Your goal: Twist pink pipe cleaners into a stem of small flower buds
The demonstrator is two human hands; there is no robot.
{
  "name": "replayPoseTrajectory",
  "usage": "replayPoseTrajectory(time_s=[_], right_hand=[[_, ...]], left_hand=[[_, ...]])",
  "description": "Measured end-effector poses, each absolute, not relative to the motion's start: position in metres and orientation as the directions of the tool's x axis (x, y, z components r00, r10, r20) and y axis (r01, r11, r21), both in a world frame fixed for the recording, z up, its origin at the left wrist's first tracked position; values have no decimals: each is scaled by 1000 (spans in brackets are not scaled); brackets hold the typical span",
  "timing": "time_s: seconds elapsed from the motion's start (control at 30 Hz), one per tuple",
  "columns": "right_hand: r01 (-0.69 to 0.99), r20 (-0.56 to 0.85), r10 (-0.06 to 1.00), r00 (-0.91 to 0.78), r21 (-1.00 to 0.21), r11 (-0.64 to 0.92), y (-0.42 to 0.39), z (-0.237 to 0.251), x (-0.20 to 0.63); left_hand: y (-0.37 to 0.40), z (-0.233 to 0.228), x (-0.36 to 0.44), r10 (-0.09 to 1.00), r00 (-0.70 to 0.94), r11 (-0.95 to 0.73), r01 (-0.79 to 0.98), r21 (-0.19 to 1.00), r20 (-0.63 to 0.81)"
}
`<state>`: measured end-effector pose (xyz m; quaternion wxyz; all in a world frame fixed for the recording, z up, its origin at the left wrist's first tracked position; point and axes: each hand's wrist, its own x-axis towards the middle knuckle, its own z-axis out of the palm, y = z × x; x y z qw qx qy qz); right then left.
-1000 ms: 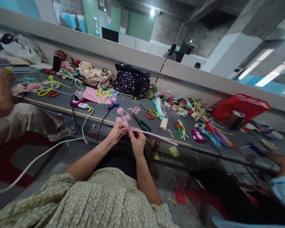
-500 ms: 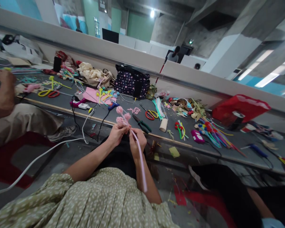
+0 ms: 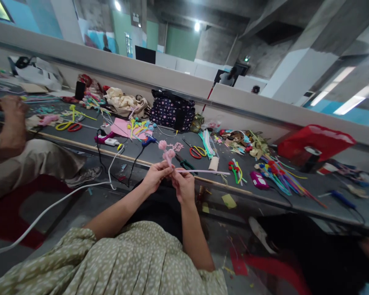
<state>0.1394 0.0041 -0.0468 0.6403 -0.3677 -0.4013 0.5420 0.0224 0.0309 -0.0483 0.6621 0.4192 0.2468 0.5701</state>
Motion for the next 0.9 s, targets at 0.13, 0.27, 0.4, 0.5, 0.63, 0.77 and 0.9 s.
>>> replayPoseTrajectory(time_s=[0.13,0.27,0.4,0.5,0.63,0.77,0.9], right_hand=[[-548,15,990,-139,-834,-64,2,-45,147],[-564,1,985,-174,-820,-99,1,-50,148],[-519,43,996,-74,-855,-1,-3,-52,144],[-456,132,991,38,-880,134,-6,-53,141],[-352,221,967,126,-901,252,-9,-55,140],[-215,290,936,201,-919,331,-9,-57,139],[-89,384,894,231,-906,413,-11,-56,138]], left_hand=[[32,-48,16,928,319,4,-522,853,191],[33,-48,12,929,295,-51,-494,868,223],[32,-47,13,931,280,-62,-511,857,234],[31,-47,14,939,265,-52,-521,852,219],[30,-44,14,949,239,-49,-526,849,203],[28,-43,14,952,220,-70,-521,851,213],[26,-42,16,957,188,-94,-523,847,222]])
